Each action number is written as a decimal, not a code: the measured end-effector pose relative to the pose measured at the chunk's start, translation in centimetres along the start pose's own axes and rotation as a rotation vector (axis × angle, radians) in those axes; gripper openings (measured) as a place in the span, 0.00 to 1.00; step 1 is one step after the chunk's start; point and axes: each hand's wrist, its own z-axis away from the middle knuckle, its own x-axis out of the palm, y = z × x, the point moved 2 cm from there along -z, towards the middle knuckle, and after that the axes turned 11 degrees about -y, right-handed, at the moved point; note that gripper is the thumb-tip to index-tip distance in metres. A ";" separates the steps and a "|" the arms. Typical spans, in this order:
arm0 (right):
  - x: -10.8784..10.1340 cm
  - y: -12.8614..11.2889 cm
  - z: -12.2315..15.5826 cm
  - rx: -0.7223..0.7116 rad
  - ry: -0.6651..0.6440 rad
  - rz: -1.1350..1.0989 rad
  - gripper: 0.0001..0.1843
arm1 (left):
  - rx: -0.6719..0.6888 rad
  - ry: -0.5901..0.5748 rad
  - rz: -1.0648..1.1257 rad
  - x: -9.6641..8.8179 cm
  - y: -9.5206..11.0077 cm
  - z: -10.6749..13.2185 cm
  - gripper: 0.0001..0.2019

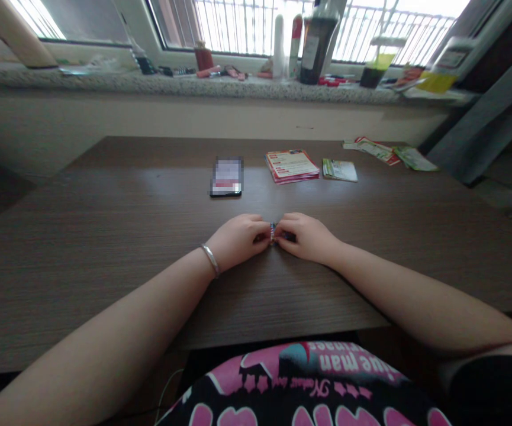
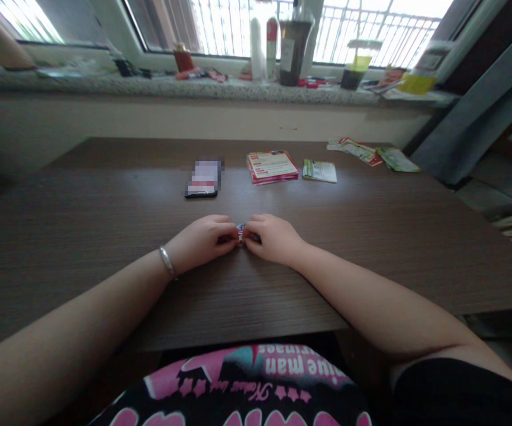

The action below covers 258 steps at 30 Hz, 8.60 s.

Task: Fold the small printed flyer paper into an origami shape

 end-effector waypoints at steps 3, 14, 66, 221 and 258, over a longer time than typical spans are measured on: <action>-0.2 0.3 0.0 0.041 -0.002 -0.029 0.08 | -0.016 -0.003 0.119 0.3 -0.5 -0.1 0.09; -0.2 0.9 -0.4 0.126 -0.022 -0.030 0.16 | -0.103 0.040 0.139 0.2 -0.1 -0.3 0.14; -0.2 0.6 -0.5 0.173 0.016 -0.052 0.09 | -0.338 -0.005 -0.072 0.5 0.6 -0.2 0.13; -0.6 -1.1 1.3 -0.208 0.093 0.527 0.14 | -0.041 -0.008 -0.228 -0.8 1.4 0.9 0.11; -0.5 0.8 0.2 -0.009 -0.004 -0.105 0.06 | 0.048 -0.026 -0.038 -0.7 1.2 0.7 0.11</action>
